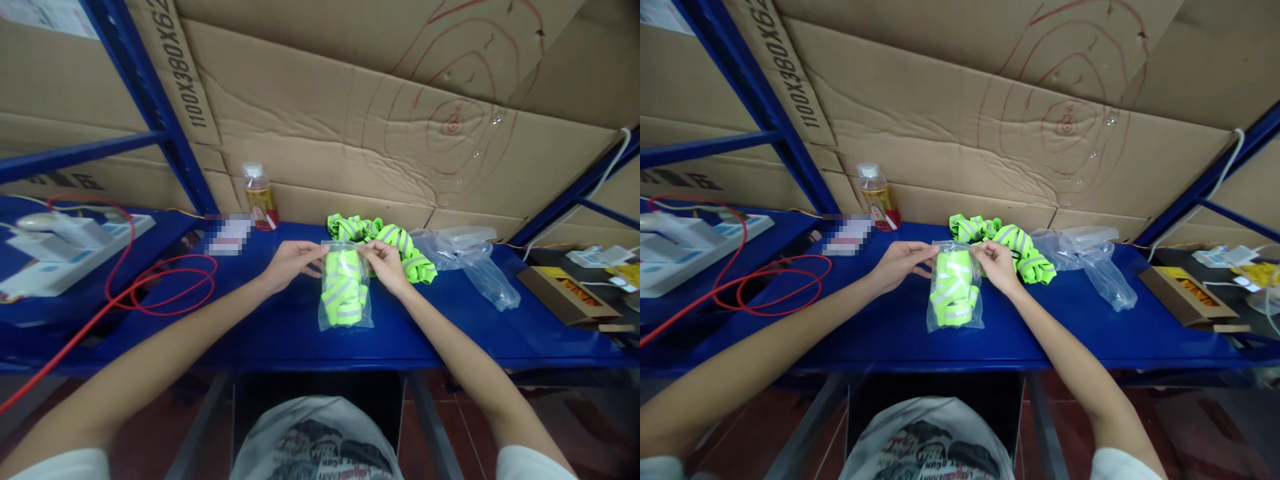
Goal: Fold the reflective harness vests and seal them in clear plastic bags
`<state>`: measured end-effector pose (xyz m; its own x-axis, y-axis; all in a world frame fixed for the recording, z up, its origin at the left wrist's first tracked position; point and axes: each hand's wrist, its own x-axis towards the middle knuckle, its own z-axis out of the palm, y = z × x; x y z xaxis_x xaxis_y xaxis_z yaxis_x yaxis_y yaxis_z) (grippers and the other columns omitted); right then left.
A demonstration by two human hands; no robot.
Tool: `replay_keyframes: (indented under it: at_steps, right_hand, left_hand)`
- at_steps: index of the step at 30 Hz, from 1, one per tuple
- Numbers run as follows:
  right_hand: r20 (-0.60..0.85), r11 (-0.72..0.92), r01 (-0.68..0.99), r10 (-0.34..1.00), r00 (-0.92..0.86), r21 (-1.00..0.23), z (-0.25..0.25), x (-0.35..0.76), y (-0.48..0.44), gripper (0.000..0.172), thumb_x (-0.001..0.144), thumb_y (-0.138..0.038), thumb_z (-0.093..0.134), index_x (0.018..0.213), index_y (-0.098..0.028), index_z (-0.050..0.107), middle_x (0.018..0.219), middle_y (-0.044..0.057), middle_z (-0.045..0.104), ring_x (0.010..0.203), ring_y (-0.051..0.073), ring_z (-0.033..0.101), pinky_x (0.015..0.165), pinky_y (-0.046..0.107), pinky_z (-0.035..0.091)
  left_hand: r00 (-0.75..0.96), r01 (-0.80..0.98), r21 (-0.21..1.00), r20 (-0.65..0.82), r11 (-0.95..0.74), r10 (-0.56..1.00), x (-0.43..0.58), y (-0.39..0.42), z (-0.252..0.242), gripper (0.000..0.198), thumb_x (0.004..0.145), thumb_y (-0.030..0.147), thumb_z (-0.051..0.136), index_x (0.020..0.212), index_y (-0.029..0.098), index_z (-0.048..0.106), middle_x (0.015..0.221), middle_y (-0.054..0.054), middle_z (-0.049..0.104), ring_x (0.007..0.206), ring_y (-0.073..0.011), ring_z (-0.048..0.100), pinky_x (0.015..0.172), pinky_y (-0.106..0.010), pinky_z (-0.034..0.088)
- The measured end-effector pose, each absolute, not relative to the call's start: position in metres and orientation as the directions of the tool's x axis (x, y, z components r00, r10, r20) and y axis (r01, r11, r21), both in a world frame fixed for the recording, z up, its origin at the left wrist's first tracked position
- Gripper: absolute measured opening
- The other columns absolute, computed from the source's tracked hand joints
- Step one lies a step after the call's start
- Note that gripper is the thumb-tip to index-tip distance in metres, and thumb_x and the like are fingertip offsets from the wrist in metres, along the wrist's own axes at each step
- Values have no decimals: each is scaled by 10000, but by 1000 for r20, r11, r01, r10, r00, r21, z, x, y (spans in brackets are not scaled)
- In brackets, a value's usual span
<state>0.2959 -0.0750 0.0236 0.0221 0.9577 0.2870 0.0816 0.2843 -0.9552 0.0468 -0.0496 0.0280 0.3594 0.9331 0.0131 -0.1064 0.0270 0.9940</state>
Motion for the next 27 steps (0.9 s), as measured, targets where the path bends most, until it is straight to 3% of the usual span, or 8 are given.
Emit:
replay_keyframes:
  at_steps: [5, 10, 14, 19, 23, 25, 27]
  right_hand:
    - [380, 382, 116, 924, -32, -917, 25, 290, -79, 501, 800, -650, 821, 708, -217, 586, 655, -23, 602, 596, 106, 498, 557, 238, 414]
    - [257, 258, 49, 966, -24, -965, 26, 292, -79, 466, 749, -630, 846, 740, -223, 620, 656, -24, 622, 581, 122, 534, 552, 260, 504]
    - [135, 135, -11, 988, -68, -991, 28, 301, -74, 441, 689, -594, 878, 766, -221, 655, 755, 8, 705, 657, 166, 630, 593, 314, 601]
    - [174, 174, -3, 981, -86, -985, 34, 301, -79, 334, 783, -534, 817, 877, -226, 730, 942, 21, 788, 812, 173, 692, 638, 246, 547]
    - [155, 174, 78, 968, -197, -982, 37, 293, -87, 467, 779, -599, 882, 961, -170, 846, 976, 72, 830, 887, 209, 726, 795, 313, 583]
    - [124, 144, 83, 970, -208, -986, 35, 291, -89, 529, 719, -629, 938, 941, -154, 864, 948, 83, 838, 861, 218, 731, 810, 341, 591]
    - [113, 131, 71, 972, -206, -989, 33, 292, -89, 558, 750, -680, 911, 930, -153, 872, 920, 82, 841, 832, 216, 734, 796, 348, 595]
  left_hand:
    - [340, -92, 995, -13, 47, 940, 48, -49, 25, 685, 645, 696, 992, 954, 108, 823, 867, -95, 785, 727, -185, 744, 537, -276, 664]
    - [280, -65, 998, 26, -8, 960, 45, -44, 25, 579, 658, 573, 1022, 956, 110, 841, 834, -90, 799, 723, -178, 744, 574, -277, 677]
    - [271, -47, 998, 49, -37, 961, 44, -42, 25, 540, 662, 570, 1015, 881, 111, 833, 755, -81, 789, 651, -161, 725, 576, -263, 663]
    - [327, -25, 987, 158, -158, 932, 48, -54, 28, 565, 697, 647, 972, 841, 118, 837, 740, -77, 789, 619, -144, 700, 561, -238, 632]
    - [377, -6, 991, 123, -131, 918, 54, -65, 29, 573, 698, 656, 969, 867, 123, 847, 756, -84, 795, 622, -146, 692, 555, -235, 609]
    - [395, -5, 998, 58, -60, 917, 56, -66, 28, 600, 666, 670, 982, 874, 123, 849, 778, -90, 800, 638, -154, 701, 560, -242, 613]
    - [407, 0, 1000, -13, 14, 913, 57, -64, 27, 627, 639, 692, 986, 845, 118, 842, 783, -96, 798, 647, -162, 707, 556, -246, 616]
